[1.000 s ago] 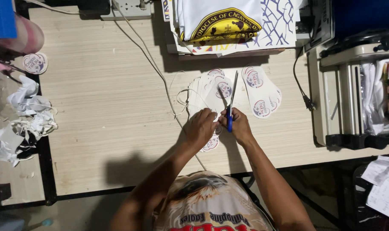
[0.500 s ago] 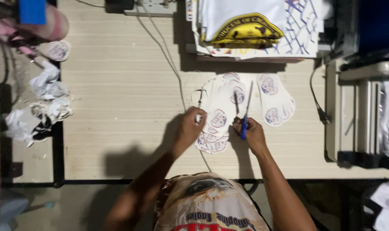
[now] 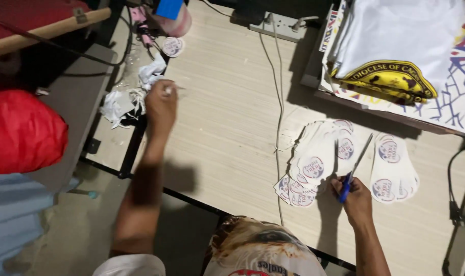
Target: The person uses blue-handled scissors to cut out individual oval-shaped stickers from a printed sheet. They repeatedly pick up the sheet, cut around the printed outlines, and place the cut pieces on the table.
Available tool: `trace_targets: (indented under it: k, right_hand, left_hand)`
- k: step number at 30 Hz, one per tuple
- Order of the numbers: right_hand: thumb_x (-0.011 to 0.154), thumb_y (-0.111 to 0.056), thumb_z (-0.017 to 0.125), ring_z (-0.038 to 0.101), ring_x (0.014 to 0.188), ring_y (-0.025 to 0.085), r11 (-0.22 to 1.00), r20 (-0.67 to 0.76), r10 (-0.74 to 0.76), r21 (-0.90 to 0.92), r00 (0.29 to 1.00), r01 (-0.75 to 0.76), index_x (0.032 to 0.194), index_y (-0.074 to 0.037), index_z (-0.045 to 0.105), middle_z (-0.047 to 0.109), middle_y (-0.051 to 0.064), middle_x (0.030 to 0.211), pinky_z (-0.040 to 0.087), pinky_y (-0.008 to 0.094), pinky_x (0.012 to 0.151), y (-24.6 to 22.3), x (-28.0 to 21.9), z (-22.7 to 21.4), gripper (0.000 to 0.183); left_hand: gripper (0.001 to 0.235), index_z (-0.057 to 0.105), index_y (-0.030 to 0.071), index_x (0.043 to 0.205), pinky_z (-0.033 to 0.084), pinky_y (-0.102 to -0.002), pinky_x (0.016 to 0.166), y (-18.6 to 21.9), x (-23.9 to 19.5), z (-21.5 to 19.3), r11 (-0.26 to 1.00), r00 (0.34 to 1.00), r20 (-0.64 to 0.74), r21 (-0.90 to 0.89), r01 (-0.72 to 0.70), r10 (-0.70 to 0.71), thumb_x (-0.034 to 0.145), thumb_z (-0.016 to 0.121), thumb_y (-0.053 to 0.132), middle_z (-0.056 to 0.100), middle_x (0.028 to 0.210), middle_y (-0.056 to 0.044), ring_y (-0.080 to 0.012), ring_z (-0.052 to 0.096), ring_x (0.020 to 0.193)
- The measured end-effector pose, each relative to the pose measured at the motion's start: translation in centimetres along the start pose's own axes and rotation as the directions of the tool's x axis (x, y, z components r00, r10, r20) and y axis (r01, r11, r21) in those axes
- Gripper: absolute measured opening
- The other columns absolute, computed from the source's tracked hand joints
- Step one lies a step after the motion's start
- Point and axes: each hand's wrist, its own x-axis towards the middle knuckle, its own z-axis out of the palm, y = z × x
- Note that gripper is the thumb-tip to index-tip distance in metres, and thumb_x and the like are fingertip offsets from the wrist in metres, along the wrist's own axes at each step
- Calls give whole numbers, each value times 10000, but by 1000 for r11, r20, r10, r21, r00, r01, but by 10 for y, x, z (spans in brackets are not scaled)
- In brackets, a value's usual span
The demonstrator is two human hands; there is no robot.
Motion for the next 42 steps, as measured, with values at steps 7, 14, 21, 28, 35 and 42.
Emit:
trace_targets:
  k: [7, 14, 21, 28, 35, 42]
  right_hand:
    - [906, -156, 764, 629, 717, 113, 999, -73, -9, -50, 997, 5, 1049, 32, 667, 687, 68, 843, 513, 238, 626, -1, 1, 1, 256]
    - [875, -225, 817, 598, 652, 88, 1000, -211, -29, -7, 977, 29, 972, 12, 647, 673, 20, 759, 472, 226, 573, -2, 5, 3, 308]
    - [872, -302, 837, 480, 589, 70, 995, -261, 1, -93, 965, -26, 866, -21, 640, 572, -18, 673, 392, 245, 523, -10, 0, 11, 344]
    - [845, -282, 827, 512, 606, 81, 994, -244, 113, 25, 963, -110, 881, -50, 646, 602, -8, 697, 407, 237, 549, -22, -25, 9, 296]
    - [850, -261, 825, 537, 609, 87, 991, -195, 122, 77, 973, -109, 876, -35, 653, 622, 5, 702, 419, 238, 556, -6, -33, 2, 285]
    - [878, -244, 787, 575, 592, 113, 968, -124, 153, 220, 980, -123, 886, -20, 676, 654, 35, 697, 460, 251, 557, -28, -42, 11, 250]
  left_hand:
    - [342, 674, 7, 1258, 531, -471, 979, 9, 16, -31, 946, 989, 130, 304, -113, 76, 934, 772, 55, 680, 1223, -204, -388, 641, 1131]
    - [462, 631, 54, 1306, 450, -480, 1067, 64, -52, 66, 936, 899, 437, 323, -141, -16, 897, 770, 218, 580, 1389, -217, -397, 523, 1298]
    - [427, 602, 43, 1306, 312, -488, 1158, 197, -145, 160, 875, 348, 873, -161, -456, 342, 954, 652, 279, 497, 1492, -173, -321, 428, 1402]
    - [556, 547, 12, 1358, 306, -488, 1168, 209, -177, 194, 736, 266, 830, -231, -637, 491, 858, 672, 218, 442, 1514, -206, -370, 383, 1422]
    - [348, 635, 1, 1184, 411, -452, 1073, 210, -170, 180, 572, 211, 753, -256, -779, 623, 847, 645, 88, 565, 1380, -227, -370, 486, 1328]
    - [134, 664, 12, 1051, 510, -424, 842, 230, -164, 160, 810, 269, 852, -261, -526, 449, 934, 602, 36, 674, 1056, -144, -289, 649, 986]
